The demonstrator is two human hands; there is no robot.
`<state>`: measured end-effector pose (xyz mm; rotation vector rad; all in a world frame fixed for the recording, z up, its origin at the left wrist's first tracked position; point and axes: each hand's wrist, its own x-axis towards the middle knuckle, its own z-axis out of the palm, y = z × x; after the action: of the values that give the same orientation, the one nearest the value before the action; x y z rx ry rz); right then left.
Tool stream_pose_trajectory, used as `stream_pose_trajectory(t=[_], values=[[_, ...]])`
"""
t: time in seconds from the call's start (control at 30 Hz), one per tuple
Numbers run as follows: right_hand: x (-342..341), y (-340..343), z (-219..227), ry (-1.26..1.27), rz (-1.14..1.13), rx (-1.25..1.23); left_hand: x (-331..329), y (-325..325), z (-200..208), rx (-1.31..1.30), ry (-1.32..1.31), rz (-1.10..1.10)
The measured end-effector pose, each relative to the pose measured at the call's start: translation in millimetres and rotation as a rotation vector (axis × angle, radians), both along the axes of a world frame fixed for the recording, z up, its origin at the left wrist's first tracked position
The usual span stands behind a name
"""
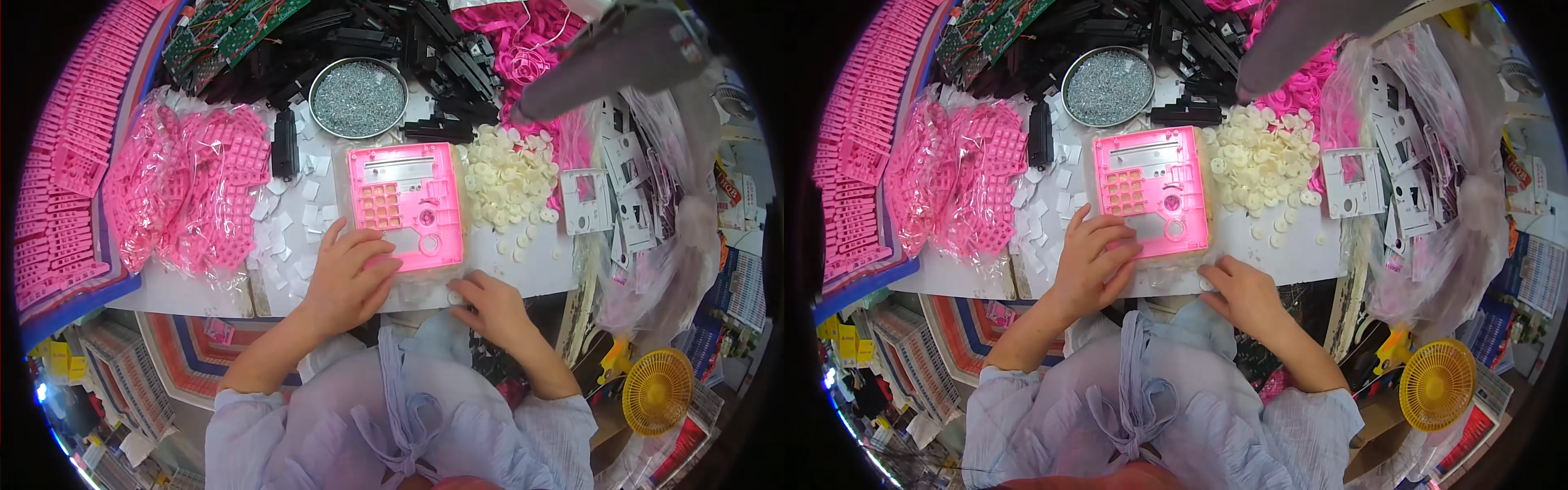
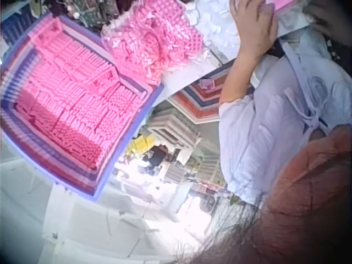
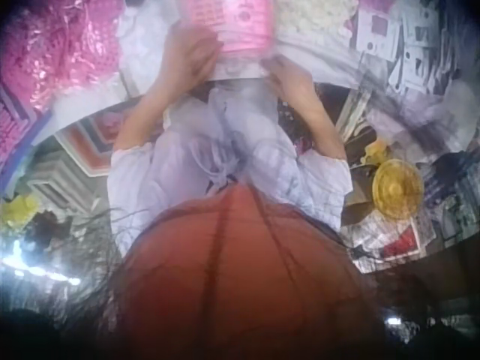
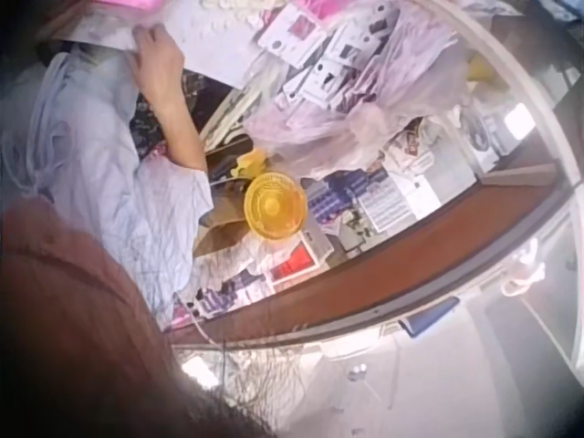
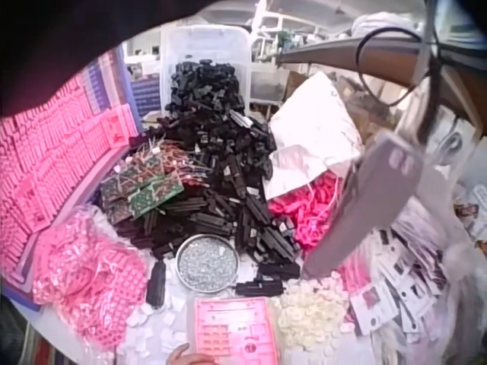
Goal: Assembling small electronic toys with plastic casings and circuit boards using a glue gun.
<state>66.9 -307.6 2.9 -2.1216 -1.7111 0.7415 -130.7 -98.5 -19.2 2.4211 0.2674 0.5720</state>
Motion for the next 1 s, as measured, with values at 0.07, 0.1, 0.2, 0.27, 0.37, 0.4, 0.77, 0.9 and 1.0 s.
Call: stream_pose_trajectory(t=[0.07, 0.1, 0.2, 0.27, 0.37, 0.4, 0.77, 0.9, 1.0], values=[[-0.3, -3.9, -12.9, -0.041, 0.037, 0.034, 2.7, -1.9, 4.0, 0.012, -0.020, -0.008], [0.4, -4.6, -16.0, -0.063, 0.055, 0.054, 5.2, -1.7, 11.0, 0.026, -0.027, -0.012], [5.7, 2.0, -9.6, 0.098, -0.021, 0.085, -0.4, -19.8, 18.8, -0.173, 0.035, 0.019], [0.4, 12.6, 13.9, 0.319, -0.092, 0.103, 1.6, -29.2, 27.2, -0.475, 0.164, -0.014], [-13.2, 32.3, 33.8, 0.447, -0.079, 0.200, 13.2, -34.4, 43.3, -0.839, 0.318, -0.138], [-15.2, 37.5, 36.9, 0.454, -0.056, 0.246, 14.5, -35.3, 35.7, -0.805, 0.287, -0.140], [-7.7, 69.0, 33.9, 0.368, -0.163, 0.319, 14.6, -26.8, 22.9, -0.438, 0.146, -0.037], [18.2, 100.1, 23.2, 0.095, -0.172, 0.321, 29.0, -5.3, 27.5, -0.096, 0.067, 0.071], [27.9, 115.2, -1.9, -0.152, -0.003, 0.411, 29.4, -0.9, 16.6, 0.096, 0.137, 0.068]])
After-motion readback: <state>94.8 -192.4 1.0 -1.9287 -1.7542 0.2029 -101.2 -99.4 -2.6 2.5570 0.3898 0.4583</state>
